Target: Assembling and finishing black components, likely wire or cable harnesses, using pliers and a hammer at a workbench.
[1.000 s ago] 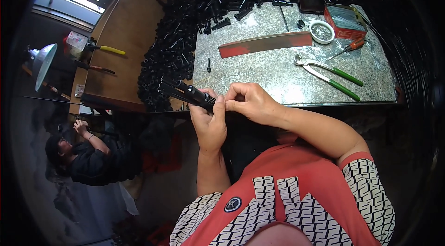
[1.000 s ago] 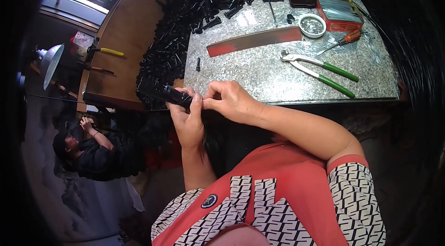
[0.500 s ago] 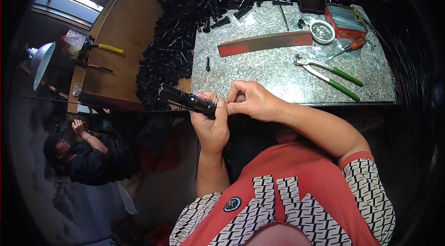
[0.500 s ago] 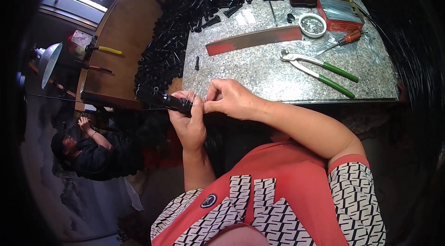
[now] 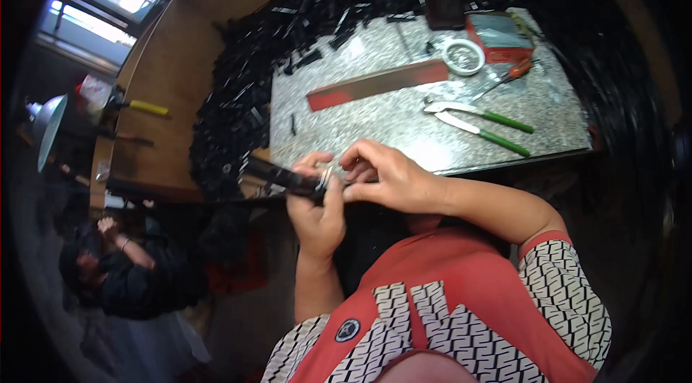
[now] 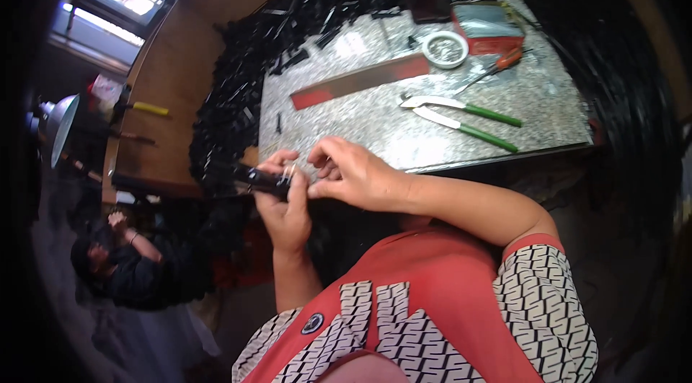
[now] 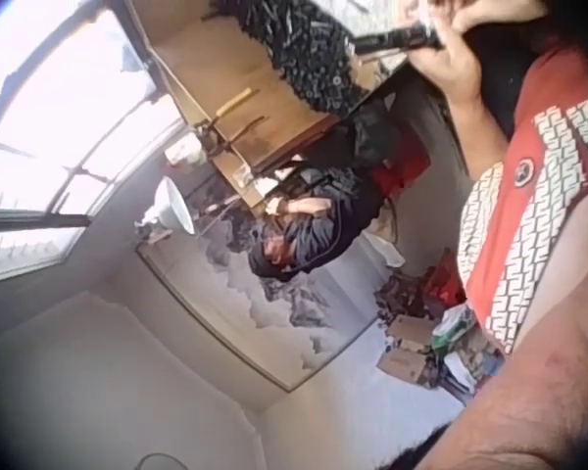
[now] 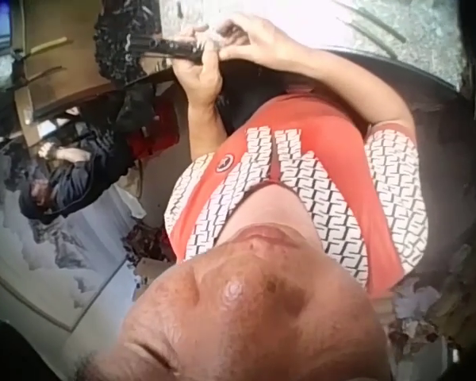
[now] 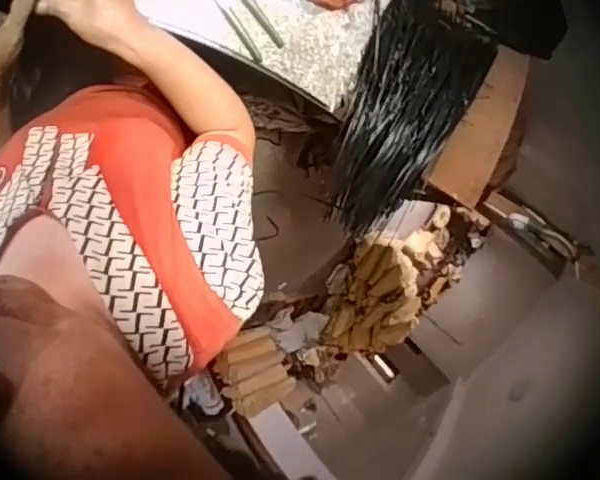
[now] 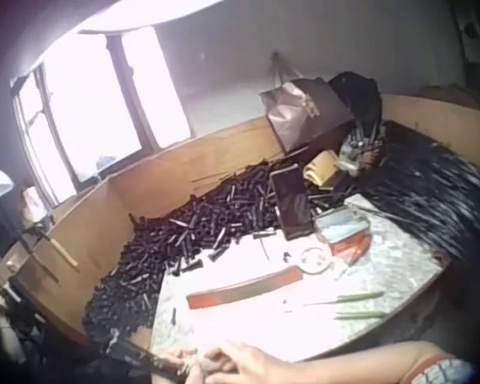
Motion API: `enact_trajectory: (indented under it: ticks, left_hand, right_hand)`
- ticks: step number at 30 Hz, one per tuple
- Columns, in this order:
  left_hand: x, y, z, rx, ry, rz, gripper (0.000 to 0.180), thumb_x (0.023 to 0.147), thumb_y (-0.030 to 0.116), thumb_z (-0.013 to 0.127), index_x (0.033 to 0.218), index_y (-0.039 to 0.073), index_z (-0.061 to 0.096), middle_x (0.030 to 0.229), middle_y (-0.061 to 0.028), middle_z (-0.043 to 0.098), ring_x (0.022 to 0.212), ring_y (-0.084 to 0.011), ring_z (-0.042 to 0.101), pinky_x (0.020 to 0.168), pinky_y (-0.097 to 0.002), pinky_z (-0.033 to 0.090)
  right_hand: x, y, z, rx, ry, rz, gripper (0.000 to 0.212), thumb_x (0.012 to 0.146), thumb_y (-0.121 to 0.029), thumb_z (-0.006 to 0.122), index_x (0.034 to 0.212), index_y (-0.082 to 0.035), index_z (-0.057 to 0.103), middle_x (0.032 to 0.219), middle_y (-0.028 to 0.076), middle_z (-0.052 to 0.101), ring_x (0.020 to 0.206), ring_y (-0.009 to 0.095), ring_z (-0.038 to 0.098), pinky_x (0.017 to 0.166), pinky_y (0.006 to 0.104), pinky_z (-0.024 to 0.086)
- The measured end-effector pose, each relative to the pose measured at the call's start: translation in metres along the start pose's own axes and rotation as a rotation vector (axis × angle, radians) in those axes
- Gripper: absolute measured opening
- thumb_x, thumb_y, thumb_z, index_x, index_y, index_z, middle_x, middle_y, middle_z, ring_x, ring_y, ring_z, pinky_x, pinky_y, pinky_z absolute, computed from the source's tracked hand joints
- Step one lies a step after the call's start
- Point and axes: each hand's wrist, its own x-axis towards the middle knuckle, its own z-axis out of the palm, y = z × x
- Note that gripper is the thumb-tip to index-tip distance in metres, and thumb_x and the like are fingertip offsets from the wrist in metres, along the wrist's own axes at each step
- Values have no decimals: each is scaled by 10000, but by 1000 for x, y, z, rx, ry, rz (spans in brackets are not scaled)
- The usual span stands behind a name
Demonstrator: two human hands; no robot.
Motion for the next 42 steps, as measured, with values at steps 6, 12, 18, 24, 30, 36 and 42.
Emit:
enact_trajectory:
  ticks: [6, 12, 18, 24, 30, 36, 42]
  left_hand:
    - [9, 1, -13, -44, 260, -55, 292, 833, -39, 542, 1120, -10, 503, 1186, -149, 523, 752, -98, 530, 723, -245, 456]
    - [14, -25, -12, -248, 98, 17, 123, 868, 42, 558, 972, 16, 499, 1181, -179, 518, 791, -161, 565, 755, -300, 476]
    - [11, -21, 4, -429, -56, -34, 163, 923, 150, 547, 932, 60, 411, 1200, -221, 503, 1122, -338, 549, 940, -487, 461]
    - [10, -13, 3, -436, -116, -53, 202, 918, 177, 567, 911, 73, 394, 1189, -260, 529, 1168, -385, 512, 978, -522, 424]
    - [-1, -9, 2, -327, -154, -4, 160, 923, 85, 532, 944, 93, 374, 775, -128, 595, 705, -290, 631, 730, -415, 523]
    - [4, -16, 25, -584, -102, -320, 316, 799, -79, 606, 896, 105, 369, 626, 8, 412, 487, -63, 379, 464, -230, 352]
    - [-5, -26, 11, -629, -184, -208, 809, 583, 158, 893, 1094, 66, 274, 516, 60, 393, 467, -57, 413, 474, -185, 354]
  right_hand:
    - [-44, -11, -76, -648, 91, -152, 352, 783, -149, 702, 1035, -28, 488, 1072, 141, 477, 996, 327, 523, 812, 388, 456]
    - [-88, 0, -126, -1293, 126, 159, 338, 778, -246, 694, 934, -5, 514, 1058, 172, 481, 971, 334, 518, 824, 414, 439]
    - [-97, 4, -139, -1328, 154, 155, 342, 780, -275, 682, 904, 4, 527, 969, 165, 518, 921, 325, 535, 778, 421, 448]
    - [-87, 6, -132, -1292, 209, 27, 255, 828, -249, 634, 845, -21, 521, 834, 153, 530, 836, 311, 548, 707, 400, 457]
    - [-66, -25, -111, -644, 286, -30, 312, 863, -252, 641, 817, -8, 451, 754, 165, 500, 668, 325, 523, 602, 424, 414]
    - [-63, -56, -101, -1074, 206, -285, 292, 720, -108, 749, 768, -51, 466, 911, 144, 543, 777, 276, 549, 666, 392, 429]
    - [-47, -58, -80, -1532, 305, -476, 267, 770, -130, 694, 972, -36, 547, 1248, 131, 481, 1228, 328, 448, 1053, 568, 279]
